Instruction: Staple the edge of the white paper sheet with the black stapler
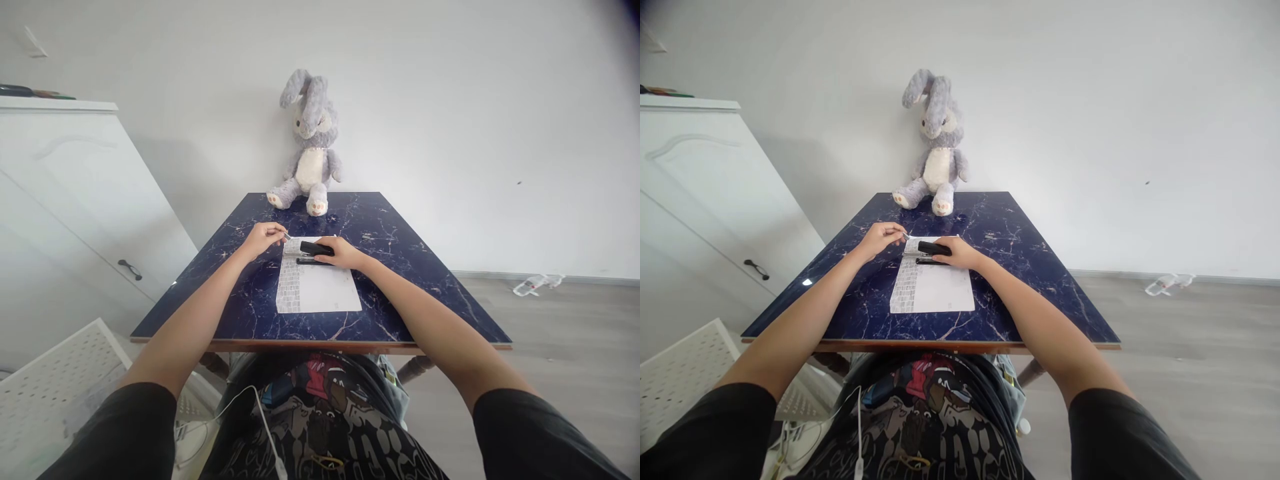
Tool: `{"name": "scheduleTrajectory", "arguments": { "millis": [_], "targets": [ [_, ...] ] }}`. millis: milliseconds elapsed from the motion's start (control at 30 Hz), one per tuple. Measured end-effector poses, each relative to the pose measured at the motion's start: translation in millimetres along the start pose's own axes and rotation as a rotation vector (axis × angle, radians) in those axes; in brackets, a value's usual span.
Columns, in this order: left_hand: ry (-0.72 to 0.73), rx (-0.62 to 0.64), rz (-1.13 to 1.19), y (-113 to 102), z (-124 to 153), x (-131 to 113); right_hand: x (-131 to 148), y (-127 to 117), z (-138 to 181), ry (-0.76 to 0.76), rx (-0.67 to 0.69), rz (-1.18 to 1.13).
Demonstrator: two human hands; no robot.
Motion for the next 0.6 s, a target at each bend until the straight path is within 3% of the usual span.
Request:
{"name": "scheduleTrajectory", "arguments": {
  "millis": [300, 600],
  "targets": [
    [0.004, 0.144, -0.007, 22.4, 4.7, -2.6, 1.1, -0.2, 0.8, 0.011, 0.001, 0.001],
    [0.114, 0.254, -0.304, 32.0, 11.8, -17.3, 4.2, -0.7, 1.0, 0.004, 0.016, 0.018]
  ]
}}
Point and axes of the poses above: each hand's wrist, its own z-axis away from the middle knuckle, its own y-axis out of the palm, x = y × z, the point moved 10 cm from there along -z, towards the middle knuckle, and after that the axes turned 3 degrees about -y, right-handed, at the moved point
